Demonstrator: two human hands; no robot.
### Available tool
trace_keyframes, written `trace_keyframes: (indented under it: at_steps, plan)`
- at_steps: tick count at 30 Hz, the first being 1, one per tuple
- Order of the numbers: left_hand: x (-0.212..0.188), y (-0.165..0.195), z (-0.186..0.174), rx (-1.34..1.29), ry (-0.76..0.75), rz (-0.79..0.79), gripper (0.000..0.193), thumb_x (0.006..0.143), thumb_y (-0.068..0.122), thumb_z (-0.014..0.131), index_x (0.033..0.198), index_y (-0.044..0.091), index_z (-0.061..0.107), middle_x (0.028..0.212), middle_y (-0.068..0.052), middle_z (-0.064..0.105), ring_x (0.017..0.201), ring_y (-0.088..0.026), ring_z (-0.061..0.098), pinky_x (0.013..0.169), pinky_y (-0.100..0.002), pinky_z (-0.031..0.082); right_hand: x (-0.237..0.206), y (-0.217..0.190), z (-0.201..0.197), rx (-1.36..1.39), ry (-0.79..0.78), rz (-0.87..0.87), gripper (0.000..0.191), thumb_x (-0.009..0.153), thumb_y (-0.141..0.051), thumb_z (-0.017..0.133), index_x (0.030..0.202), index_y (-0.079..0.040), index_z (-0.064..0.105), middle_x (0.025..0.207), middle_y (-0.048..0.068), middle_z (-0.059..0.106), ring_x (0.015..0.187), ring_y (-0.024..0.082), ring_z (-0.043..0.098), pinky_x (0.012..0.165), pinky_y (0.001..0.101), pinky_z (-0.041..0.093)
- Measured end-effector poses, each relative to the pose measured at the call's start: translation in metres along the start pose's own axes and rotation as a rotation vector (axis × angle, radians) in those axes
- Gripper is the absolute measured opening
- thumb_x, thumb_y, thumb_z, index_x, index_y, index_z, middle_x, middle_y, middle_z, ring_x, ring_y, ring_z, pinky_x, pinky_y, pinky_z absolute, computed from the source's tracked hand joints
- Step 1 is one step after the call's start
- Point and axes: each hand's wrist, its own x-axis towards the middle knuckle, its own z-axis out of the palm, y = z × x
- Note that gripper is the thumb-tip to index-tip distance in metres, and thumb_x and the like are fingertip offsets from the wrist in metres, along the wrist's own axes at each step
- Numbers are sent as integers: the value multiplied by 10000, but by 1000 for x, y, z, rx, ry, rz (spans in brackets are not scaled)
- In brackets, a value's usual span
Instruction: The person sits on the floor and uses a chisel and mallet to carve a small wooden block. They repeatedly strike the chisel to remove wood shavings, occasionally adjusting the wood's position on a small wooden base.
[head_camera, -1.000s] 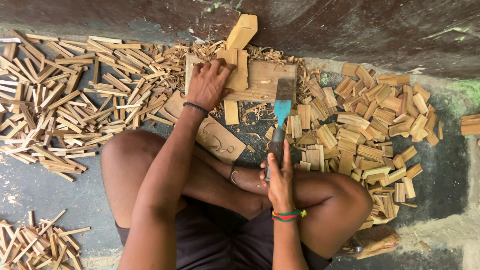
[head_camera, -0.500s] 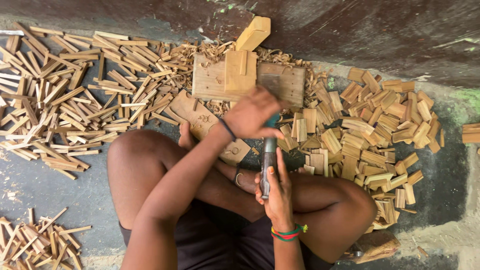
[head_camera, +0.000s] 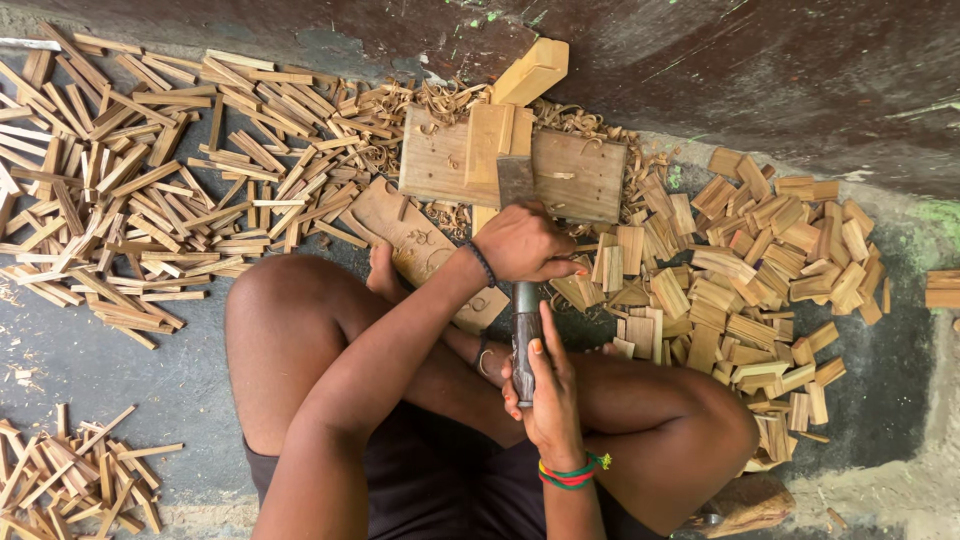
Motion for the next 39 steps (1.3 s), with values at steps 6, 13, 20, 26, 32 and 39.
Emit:
trace_keyframes:
  at_steps: [6, 13, 20, 26, 32, 39]
  plan:
    - [-4, -3, 3, -24, -54, -31, 440, 939, 484, 683, 699, 115, 689, 663, -87, 700, 629, -307, 678, 640, -419, 539, -3, 0, -1, -22, 9, 20, 667, 1008, -375, 511, 1629, -267, 293, 724, 98, 607, 430, 117, 528, 346, 241, 414]
    - [-1, -27, 5, 136, 210, 118, 80, 924, 192, 678, 972, 147, 724, 951, -24, 747, 874, -231, 716, 799, -370, 578, -1, -1, -10, -57, 64, 0, 659, 1003, -360, 512, 1623, -278, 307, 708, 91, 595, 418, 118, 523, 333, 238, 393]
    - [-10, -114, -43, 598, 147, -66, 268, 903, 61, 673, 1133, 192, 714, 1166, -44, 680, 914, -196, 706, 725, -308, 607, 8, 1, -31, -20, 152, -48, 639, 1006, -344, 514, 1612, -286, 322, 698, 85, 592, 414, 118, 516, 333, 237, 389]
    - [-16, -138, -74, 755, -206, -129, 454, 986, 74, 594, 1377, 290, 677, 1184, -74, 697, 588, -157, 684, 415, -271, 547, 15, 8, -37, 19, 194, -14, 676, 980, -359, 564, 1610, -320, 320, 699, 71, 583, 422, 115, 524, 343, 233, 392]
    - [1, -144, -69, 759, -306, -90, 333, 1046, 256, 488, 1301, 321, 693, 969, -14, 738, 547, -142, 597, 419, -287, 466, 17, 12, -33, -20, 170, -29, 712, 957, -362, 607, 1610, -312, 327, 702, 65, 587, 421, 106, 522, 339, 230, 386]
    - [-2, -142, -42, 734, -352, -443, 512, 1082, 561, 387, 962, 144, 658, 531, -5, 542, 415, -110, 381, 362, -311, 362, 20, 12, -33, -7, 163, -40, 722, 954, -331, 621, 1612, -312, 324, 702, 60, 583, 423, 99, 522, 338, 225, 378]
